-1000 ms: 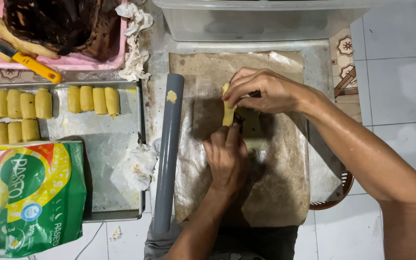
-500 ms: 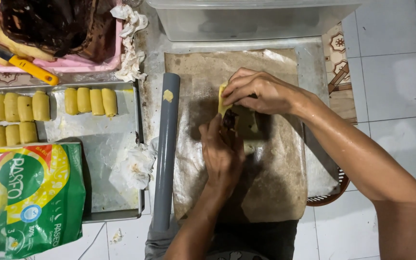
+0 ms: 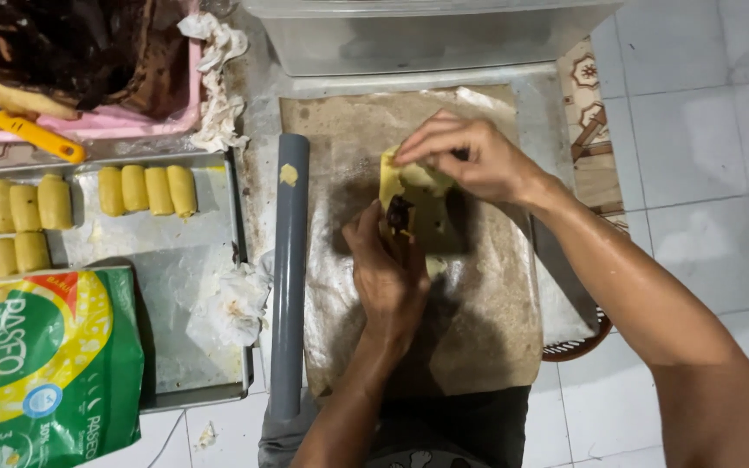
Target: Wrapping chocolate-coated banana pieces in dough to prepare snacks.
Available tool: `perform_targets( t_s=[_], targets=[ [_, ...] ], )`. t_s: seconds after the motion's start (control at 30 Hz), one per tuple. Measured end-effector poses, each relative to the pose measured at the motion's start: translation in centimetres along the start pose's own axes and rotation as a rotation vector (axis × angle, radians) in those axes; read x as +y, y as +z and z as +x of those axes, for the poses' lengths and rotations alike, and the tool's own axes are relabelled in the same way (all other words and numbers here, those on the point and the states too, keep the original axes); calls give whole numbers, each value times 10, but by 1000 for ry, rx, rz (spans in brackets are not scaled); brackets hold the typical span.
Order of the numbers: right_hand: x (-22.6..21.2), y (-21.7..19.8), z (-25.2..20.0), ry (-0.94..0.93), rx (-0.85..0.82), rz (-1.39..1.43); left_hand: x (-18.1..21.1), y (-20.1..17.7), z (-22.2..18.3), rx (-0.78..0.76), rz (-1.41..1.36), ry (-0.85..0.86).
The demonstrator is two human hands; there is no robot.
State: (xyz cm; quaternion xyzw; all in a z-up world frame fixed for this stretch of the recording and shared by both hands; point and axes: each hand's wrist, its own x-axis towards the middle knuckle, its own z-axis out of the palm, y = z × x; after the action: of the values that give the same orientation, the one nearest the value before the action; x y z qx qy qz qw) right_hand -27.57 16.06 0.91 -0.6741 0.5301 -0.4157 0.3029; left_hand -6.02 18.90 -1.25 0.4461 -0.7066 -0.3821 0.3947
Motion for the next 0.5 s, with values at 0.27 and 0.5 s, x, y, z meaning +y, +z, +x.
perform_targets(
  t_s=[0.27,0.5],
  targets=[
    [-22,-8,-37,185,245,-161,19,-20,3,-82,-17,65],
    [-17,18,-65,350,249,-434,-6,-30,11,-116,-169,99]
  ],
)
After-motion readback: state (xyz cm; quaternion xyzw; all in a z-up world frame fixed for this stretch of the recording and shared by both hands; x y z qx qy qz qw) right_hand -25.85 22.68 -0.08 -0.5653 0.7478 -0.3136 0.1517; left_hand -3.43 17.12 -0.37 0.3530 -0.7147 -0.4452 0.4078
